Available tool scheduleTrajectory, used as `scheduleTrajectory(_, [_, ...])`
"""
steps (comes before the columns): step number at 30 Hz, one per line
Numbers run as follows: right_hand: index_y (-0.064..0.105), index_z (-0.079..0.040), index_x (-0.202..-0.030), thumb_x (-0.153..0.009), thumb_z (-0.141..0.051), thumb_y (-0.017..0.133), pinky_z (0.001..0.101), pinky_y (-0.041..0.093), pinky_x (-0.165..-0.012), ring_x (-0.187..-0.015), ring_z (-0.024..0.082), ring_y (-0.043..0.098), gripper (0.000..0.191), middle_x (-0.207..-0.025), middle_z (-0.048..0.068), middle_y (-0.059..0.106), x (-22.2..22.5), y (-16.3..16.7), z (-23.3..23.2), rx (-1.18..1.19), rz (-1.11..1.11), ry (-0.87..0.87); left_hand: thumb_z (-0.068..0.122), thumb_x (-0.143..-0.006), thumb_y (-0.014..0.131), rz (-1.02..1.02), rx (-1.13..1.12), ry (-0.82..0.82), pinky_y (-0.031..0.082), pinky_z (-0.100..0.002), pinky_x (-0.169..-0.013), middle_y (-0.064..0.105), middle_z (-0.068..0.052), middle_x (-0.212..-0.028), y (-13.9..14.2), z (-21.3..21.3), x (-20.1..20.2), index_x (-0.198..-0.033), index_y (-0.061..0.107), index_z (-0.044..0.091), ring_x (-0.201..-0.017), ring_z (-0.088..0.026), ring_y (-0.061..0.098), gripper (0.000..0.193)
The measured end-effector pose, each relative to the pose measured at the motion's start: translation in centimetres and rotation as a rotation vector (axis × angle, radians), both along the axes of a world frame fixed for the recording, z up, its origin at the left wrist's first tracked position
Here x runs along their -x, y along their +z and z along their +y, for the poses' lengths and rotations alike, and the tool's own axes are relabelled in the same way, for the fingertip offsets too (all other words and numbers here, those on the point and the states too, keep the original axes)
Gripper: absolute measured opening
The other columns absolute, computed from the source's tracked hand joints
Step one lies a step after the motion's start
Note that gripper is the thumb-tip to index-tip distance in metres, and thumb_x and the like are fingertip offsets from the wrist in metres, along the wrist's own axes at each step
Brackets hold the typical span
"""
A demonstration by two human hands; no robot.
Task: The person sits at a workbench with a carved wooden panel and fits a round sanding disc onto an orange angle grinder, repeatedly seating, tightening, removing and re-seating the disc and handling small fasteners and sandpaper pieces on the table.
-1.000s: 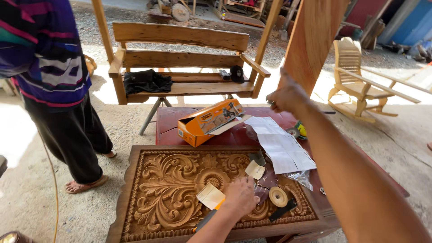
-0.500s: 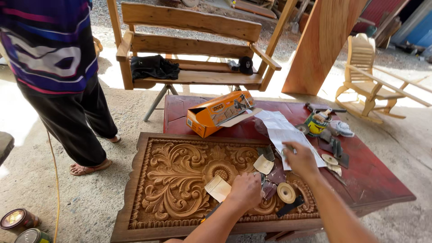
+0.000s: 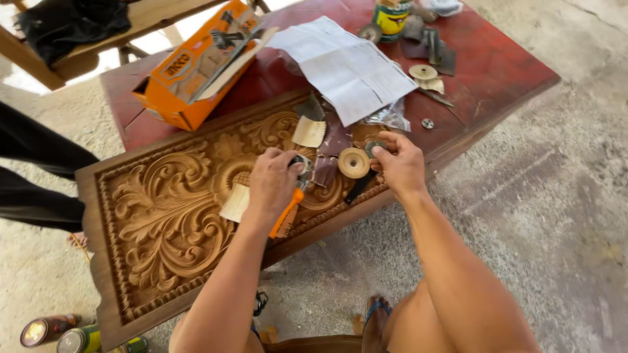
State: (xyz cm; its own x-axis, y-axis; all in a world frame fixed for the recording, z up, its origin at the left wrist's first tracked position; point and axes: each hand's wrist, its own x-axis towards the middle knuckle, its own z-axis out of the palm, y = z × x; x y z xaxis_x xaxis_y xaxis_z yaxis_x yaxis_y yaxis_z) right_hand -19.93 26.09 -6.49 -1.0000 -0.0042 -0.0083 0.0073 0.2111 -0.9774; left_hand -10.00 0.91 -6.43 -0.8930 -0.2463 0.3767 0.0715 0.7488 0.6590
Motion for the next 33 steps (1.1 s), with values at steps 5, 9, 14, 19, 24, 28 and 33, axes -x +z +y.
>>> scheduleTrajectory(5, [0.077,-0.006,-0.113,-0.089,-0.01,0.074,0.0249,0.056,-0.058,-0.064,0.009,0.068,0.024,-0.083,0.004,0.077,1.4,-0.6,0.9,-0.199,-0.082,0.003,0.029,-0.092,0.074,-0.015,0.045,0.035,0.052,-0.045,-0.091,0.07,-0.013,-0.111,1.0,0.4,-0.4,-0.112,0.076,0.008,-0.105,-0.034,0.065,0.029])
scheduleTrajectory(9, [0.077,-0.005,-0.109,-0.087,-0.009,0.078,0.0262,0.055,-0.058,-0.066,0.009,0.067,0.023,-0.084,0.003,0.077,2.1,-2.2,1.1,-0.261,-0.067,0.046,0.03,-0.093,0.073,-0.045,0.057,0.007,0.051,-0.045,-0.091,0.07,-0.014,-0.111,1.8,0.5,-1.0,-0.117,0.074,0.007,-0.105,-0.034,0.065,0.033])
scheduleTrajectory(14, [0.077,-0.009,-0.109,-0.09,-0.012,0.074,0.0244,0.057,-0.063,-0.068,0.009,0.068,0.019,-0.086,0.001,0.077,2.3,-2.9,1.0,-0.329,-0.042,0.107,0.021,-0.089,0.071,-0.042,0.002,-0.035,0.051,-0.045,-0.09,0.069,-0.015,-0.117,2.4,-0.3,-2.2,-0.126,0.069,0.005,-0.107,-0.034,0.066,0.04])
scheduleTrajectory(19, [0.076,-0.006,-0.109,-0.091,-0.01,0.074,0.0259,0.057,-0.064,-0.07,0.01,0.068,0.018,-0.088,0.004,0.077,2.0,-2.7,0.8,-0.311,-0.026,0.117,0.015,-0.093,0.07,-0.038,0.053,0.034,0.051,-0.045,-0.094,0.072,-0.012,-0.113,2.6,-1.6,-3.2,-0.115,0.075,0.006,-0.107,-0.033,0.067,0.024])
scheduleTrajectory(24, [0.074,-0.001,-0.109,-0.094,-0.007,0.072,0.027,0.057,-0.066,-0.073,0.012,0.068,0.016,-0.09,0.008,0.076,1.1,-1.5,-0.5,-0.097,-0.057,0.202,0.015,-0.093,0.073,-0.023,-0.127,0.023,0.055,-0.036,-0.087,0.075,-0.009,-0.105,2.9,-1.4,-3.1,-0.11,0.079,0.007,-0.097,-0.025,0.071,0.02])
scheduleTrajectory(28, [0.071,-0.001,-0.109,-0.092,-0.005,0.07,0.0241,0.064,-0.069,-0.075,0.011,0.074,0.018,-0.095,0.007,0.077,-0.9,0.2,-3.6,0.192,-0.193,0.35,0.013,-0.092,0.077,-0.008,-0.377,-0.044,0.057,-0.027,-0.08,0.077,-0.005,-0.099,3.5,-0.5,-2.7,-0.113,0.081,0.011,-0.089,-0.013,0.073,0.021])
scheduleTrajectory(33, [0.07,0.004,-0.109,-0.094,-0.002,0.07,0.0248,0.063,-0.068,-0.077,0.012,0.073,0.016,-0.097,0.01,0.075,-3.7,2.0,-7.9,0.32,-0.155,0.393,0.011,-0.092,0.073,-0.113,-0.619,-0.174,0.058,-0.024,-0.083,0.077,-0.002,-0.104,3.9,0.0,-2.5,-0.122,0.074,0.012,-0.091,-0.008,0.07,0.03])
